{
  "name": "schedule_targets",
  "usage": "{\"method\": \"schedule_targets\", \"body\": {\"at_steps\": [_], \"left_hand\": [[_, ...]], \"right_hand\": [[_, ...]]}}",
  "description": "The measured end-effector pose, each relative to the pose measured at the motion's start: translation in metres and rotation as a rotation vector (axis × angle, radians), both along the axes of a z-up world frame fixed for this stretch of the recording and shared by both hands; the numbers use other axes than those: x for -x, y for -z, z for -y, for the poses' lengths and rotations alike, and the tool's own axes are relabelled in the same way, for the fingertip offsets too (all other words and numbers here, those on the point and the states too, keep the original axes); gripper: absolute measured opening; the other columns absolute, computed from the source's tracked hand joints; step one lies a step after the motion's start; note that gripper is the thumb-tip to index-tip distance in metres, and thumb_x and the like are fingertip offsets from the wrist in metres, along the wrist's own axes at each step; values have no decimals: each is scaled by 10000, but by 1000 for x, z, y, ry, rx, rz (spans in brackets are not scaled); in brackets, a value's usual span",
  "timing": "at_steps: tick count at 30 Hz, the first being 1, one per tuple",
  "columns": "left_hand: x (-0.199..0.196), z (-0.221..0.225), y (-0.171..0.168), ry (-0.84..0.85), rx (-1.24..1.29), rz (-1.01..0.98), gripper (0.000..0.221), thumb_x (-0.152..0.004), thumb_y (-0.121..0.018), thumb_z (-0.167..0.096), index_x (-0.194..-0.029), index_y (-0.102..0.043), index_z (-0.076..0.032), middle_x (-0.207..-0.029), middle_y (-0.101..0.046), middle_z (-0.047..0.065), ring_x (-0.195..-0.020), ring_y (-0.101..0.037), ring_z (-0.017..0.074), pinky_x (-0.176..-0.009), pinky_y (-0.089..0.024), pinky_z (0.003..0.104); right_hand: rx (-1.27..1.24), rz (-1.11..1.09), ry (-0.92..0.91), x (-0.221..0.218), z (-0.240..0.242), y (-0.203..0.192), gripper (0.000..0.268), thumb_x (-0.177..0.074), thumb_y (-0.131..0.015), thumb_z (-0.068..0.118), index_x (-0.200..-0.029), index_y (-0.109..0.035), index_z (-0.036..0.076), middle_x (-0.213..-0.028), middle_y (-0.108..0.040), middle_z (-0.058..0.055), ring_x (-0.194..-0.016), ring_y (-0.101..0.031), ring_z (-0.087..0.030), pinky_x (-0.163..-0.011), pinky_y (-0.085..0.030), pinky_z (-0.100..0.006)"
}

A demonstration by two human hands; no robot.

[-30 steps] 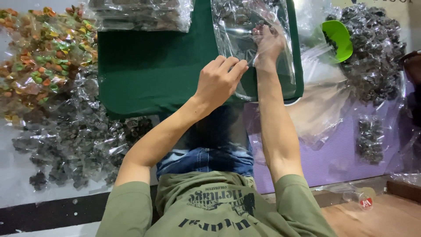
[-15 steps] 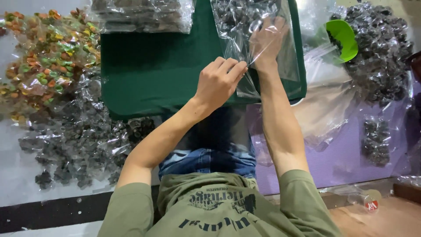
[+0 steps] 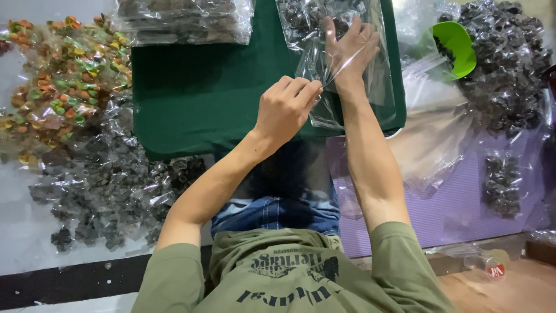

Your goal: Packing small individually wrapped packets into a larger plastic bag while sitting on the floor.

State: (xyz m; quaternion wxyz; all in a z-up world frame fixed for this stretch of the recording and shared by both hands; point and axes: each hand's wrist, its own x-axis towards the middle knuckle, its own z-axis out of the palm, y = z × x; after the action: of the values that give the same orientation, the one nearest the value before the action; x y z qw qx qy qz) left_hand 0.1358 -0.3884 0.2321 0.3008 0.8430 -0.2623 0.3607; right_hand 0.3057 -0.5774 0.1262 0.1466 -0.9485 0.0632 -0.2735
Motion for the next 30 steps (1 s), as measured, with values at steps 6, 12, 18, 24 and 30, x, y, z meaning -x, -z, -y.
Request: {"method": "schedule_targets", "body": {"at_steps": [6, 12, 18, 24, 30], "left_hand": [[0, 0, 1, -10, -11, 20, 175, -911, -771, -59, -1063, -690, -96, -907, -660, 10, -721, -563, 180, -636, -489, 309], [1, -2, 1, -7, -15, 5, 177, -914, -765, -57, -1071, -689, -88, -910, -659, 10, -721, -560, 178, -643, -484, 306], [0, -2, 2, -4, -21, -7, 199, -896, -770, -47, -1070, -683, -91, -911, -663, 3, -726, -555, 175, -643, -483, 303], [0, 2, -3, -32, -33, 18, 186, -911, -752, -38, -1069, -670, -93, -893, -649, -1, -715, -546, 176, -641, -471, 310], [-5, 7, -2, -37, -29, 52, 184, -918, -756, -31, -1081, -683, -74, -922, -667, 13, -723, -558, 187, -649, -482, 319]], "right_hand": [[244, 185, 39, -13, 8, 22, 724, -949, -740, 693, -1185, -582, 27, -1088, -603, -194, -989, -599, -378, -848, -480, -553], [359, 277, 60, -12, 5, 26, 461, -1017, -623, 507, -1111, -628, 56, -948, -557, -83, -878, -544, -227, -775, -451, -374], [673, 413, 151, -14, 6, 38, 516, -1101, -576, 443, -1394, -516, 22, -1276, -626, -88, -1098, -558, -269, -903, -382, -415], [578, 198, 108, -1, 0, 28, 706, -1134, -630, 580, -1524, -424, 27, -1448, -495, -273, -1236, -600, -427, -942, -580, -512], [214, -28, 56, 5, 1, 32, 835, -1034, -697, 582, -1545, -310, 46, -1385, -446, -223, -1252, -465, -433, -1021, -411, -664]]}}
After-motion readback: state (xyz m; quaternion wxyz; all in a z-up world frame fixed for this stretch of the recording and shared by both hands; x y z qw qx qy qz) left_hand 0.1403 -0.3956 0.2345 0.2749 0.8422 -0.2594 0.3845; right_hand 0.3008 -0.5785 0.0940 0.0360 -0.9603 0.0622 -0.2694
